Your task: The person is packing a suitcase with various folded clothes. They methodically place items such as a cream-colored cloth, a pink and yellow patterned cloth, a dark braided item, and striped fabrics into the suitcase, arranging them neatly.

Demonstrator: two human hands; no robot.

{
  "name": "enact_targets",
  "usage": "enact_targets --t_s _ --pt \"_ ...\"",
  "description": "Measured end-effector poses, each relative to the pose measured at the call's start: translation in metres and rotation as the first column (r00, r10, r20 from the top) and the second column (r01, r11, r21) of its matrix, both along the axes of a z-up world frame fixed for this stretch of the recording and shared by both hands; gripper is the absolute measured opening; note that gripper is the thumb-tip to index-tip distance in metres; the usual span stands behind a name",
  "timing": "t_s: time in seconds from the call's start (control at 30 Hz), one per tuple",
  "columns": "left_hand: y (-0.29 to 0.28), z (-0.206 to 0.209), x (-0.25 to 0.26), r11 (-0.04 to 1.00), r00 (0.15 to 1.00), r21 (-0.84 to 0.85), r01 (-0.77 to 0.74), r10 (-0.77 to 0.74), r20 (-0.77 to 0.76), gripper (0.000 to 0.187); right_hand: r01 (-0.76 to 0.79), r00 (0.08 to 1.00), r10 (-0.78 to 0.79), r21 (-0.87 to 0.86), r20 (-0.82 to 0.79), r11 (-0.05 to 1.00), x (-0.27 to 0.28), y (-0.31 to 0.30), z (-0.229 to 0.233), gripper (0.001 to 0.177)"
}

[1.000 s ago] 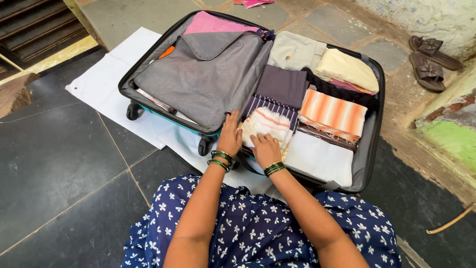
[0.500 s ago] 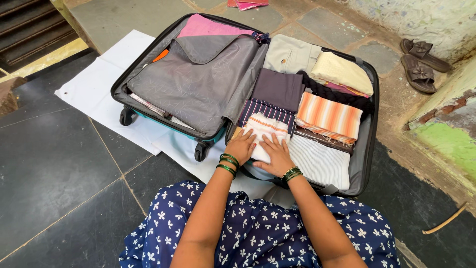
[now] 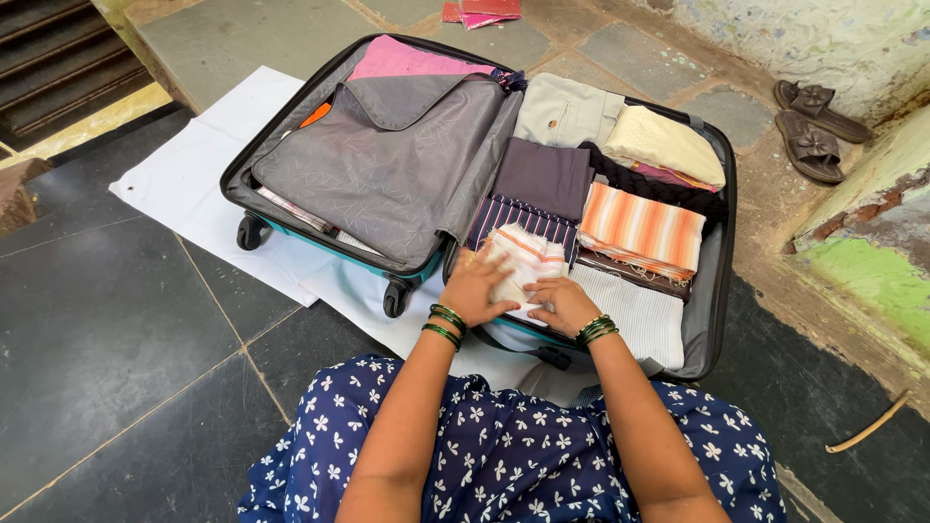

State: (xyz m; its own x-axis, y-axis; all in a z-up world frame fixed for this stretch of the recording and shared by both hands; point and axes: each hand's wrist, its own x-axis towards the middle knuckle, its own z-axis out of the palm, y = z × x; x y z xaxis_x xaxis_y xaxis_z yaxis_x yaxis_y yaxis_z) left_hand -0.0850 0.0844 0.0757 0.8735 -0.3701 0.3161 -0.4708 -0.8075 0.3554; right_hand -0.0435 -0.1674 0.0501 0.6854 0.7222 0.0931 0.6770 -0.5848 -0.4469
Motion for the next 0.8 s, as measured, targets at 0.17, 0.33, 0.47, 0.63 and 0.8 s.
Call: enact_targets --t_s 0.17,0.33,0.47,0.63,0.8 --pt "-0.013 -0.015 0.006 0.992 0.992 0.021 0.123 -0.122 -0.045 0.06 0.247 0.967 -0.225 0.219 -0.122 0.944 0.001 0.003 -0.008 0.022" --pt "-0.021 0.002 0.007 0.996 0.999 -0.089 -0.016 0.018 0.029 0.044 0.336 0.93 -0.219 0.449 -0.294 0.828 0.009 -0.01 0.005 0.035" --pt "-0.017 0.045 0.003 0.894 0.99 -0.441 -0.078 0.018 -0.138 0.033 0.241 0.962 -0.083 0.671 -0.259 0.701 0.017 -0.027 0.013 0.1" --pt "-0.007 0.051 0.01 0.692 0.933 -0.685 -0.229 -0.045 -0.357 0.03 0.605 0.623 0.188 0.619 -0.76 0.5 0.016 -0.033 0.003 0.139" --pt "-0.002 -0.009 0.032 0.179 0.832 -0.887 -0.426 -0.308 -0.462 0.041 0.801 0.268 0.574 0.51 -0.774 0.314 0.007 -0.008 -0.012 0.123"
